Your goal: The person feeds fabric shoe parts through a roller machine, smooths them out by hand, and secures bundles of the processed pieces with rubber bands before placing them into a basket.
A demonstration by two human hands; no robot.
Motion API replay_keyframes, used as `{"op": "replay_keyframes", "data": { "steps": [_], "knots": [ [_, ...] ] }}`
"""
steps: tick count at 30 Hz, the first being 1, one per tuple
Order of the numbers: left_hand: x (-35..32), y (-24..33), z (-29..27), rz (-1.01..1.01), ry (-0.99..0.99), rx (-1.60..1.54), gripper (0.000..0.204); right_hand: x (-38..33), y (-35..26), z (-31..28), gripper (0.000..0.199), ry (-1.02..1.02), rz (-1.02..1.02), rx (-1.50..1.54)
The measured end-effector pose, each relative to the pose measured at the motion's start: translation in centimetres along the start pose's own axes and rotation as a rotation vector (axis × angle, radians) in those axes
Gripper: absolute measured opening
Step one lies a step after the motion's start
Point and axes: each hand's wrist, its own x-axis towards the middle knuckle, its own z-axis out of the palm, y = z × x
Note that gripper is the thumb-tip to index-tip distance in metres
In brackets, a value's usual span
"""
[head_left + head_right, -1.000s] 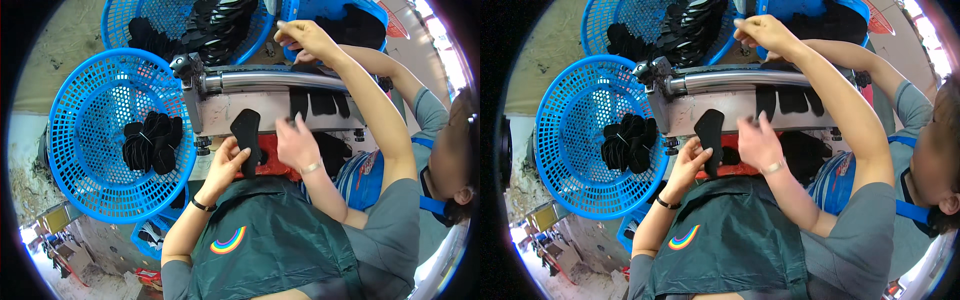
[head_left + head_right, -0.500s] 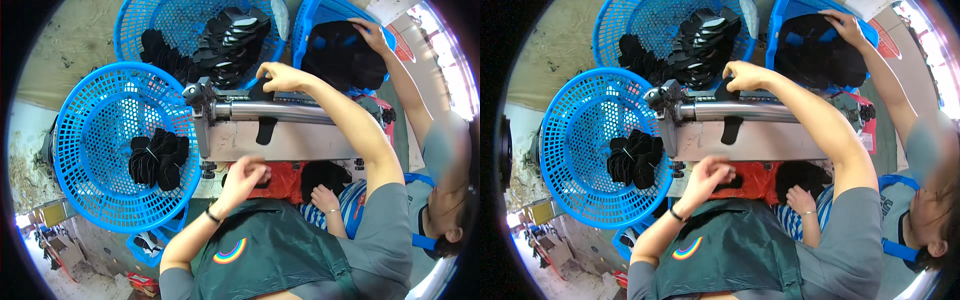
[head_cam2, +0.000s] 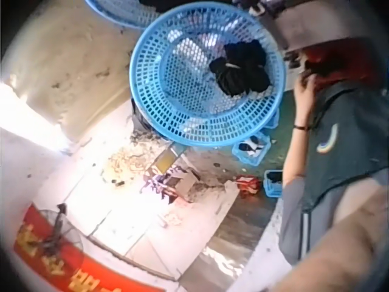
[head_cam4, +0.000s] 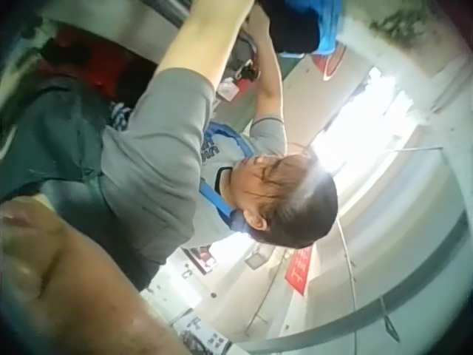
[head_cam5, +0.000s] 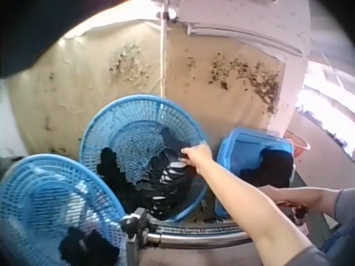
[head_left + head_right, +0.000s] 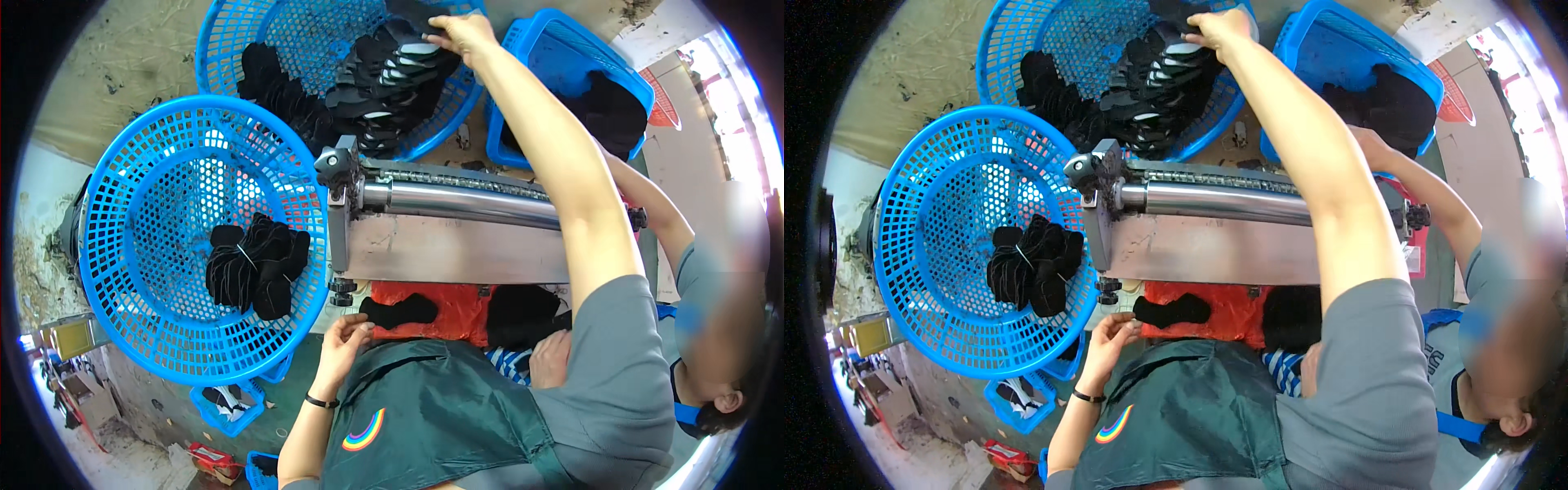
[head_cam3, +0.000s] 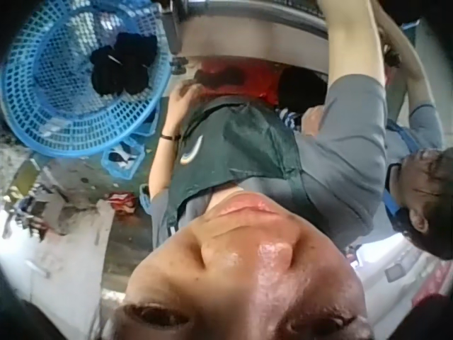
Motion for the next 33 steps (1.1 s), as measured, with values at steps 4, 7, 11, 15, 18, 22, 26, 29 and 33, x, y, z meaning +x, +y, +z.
{"op": "replay_keyframes", "data": {
  "steps": [4, 7, 11, 15, 18, 22, 26, 29, 33],
  "knots": [
    [1.2, -2.0, -1.2, 0.114, -0.041, 0.261, 0.032, -3.0, 3.6, -2.3, 0.031, -0.035, 0.063, -0.190],
    [2.1, -2.4, -0.8, 0.312, -0.001, 0.703, 0.029, -4.9, 3.8, -6.5, 0.029, -0.074, 0.030, -0.312],
    [5.4, -3.3, 3.0, 0.726, -0.093, 0.914, 0.026, -10.5, 1.1, -8.5, 0.035, -0.179, -0.050, -0.288],
    [8.5, -5.7, 5.1, 0.878, -0.096, 1.053, 0.049, -17.3, -2.3, -7.4, 0.040, -0.270, -0.035, -0.321],
    [9.5, -6.8, 5.1, 0.885, -0.104, 1.191, 0.058, -20.5, -3.1, -7.5, 0.043, -0.230, 0.066, -0.455],
    [9.7, -5.5, 5.8, 0.889, -0.149, 1.196, 0.058, -21.8, -2.3, -10.1, 0.043, -0.381, -0.025, -0.474],
    [9.0, -6.2, 4.3, 1.084, -0.148, 1.209, 0.047, -22.1, -0.1, -10.6, 0.027, -0.339, 0.068, -0.458],
    [9.0, -6.6, 4.2, 1.143, -0.217, 1.119, 0.028, -23.0, 2.8, -12.0, 0.031, -0.217, -0.294, -0.859],
    [6.2, -3.4, 3.8, 1.064, -0.376, 0.981, 0.023, -23.0, 8.8, -10.2, 0.056, -0.178, -0.217, -1.232]
  ]
}}
